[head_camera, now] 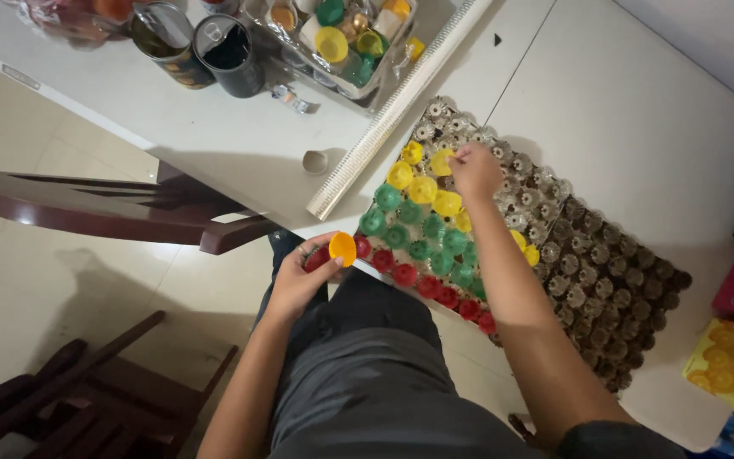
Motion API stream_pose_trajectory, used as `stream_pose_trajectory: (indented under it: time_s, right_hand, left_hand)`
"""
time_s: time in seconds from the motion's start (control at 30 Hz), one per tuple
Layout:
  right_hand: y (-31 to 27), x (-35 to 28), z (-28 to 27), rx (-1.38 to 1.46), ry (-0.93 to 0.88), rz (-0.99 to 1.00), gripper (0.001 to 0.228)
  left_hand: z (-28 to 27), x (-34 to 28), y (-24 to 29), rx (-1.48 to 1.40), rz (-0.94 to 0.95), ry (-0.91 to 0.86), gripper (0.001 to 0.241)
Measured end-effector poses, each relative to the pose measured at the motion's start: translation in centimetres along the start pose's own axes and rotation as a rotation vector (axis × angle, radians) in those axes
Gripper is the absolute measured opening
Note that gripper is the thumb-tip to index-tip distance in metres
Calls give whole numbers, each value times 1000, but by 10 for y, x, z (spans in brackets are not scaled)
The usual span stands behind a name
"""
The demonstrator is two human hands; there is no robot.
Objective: Place colorful paper cupcake liners into a large tray.
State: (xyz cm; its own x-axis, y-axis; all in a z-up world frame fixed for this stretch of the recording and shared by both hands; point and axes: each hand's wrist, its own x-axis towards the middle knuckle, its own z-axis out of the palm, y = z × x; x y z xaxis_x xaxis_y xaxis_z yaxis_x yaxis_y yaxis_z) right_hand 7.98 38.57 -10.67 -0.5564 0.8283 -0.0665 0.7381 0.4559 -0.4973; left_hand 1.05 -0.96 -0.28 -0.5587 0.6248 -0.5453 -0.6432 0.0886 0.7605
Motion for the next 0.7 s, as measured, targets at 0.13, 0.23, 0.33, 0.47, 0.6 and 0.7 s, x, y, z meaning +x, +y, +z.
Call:
stream_pose_trajectory:
  time_s: [0.13, 0.23, 0.33, 0.47, 0.6, 0.7]
  right_hand:
    - [-9, 4, 9, -131, -49, -14, 17]
    - [-11, 4, 16, -179, -80, -3, 20]
    - [-16, 4, 18, -184, -107, 40, 18]
    - [-24, 0, 14, -216, -79, 16, 18]
    - [-42, -13, 5, -257, -41, -42, 19]
    - [-41, -16, 5, -267, -40, -47, 19]
  left_hand:
    - [-5, -3, 0, 68, 49, 40, 47]
    - [-9, -4, -1, 71, 82, 37, 47]
    - [-9, -3, 0, 52, 49, 59, 47]
    - [-6, -2, 5, 51, 18, 38, 48]
    - [-7, 1, 2, 52, 5, 31, 49]
    - [-8, 1, 1, 73, -11, 38, 48]
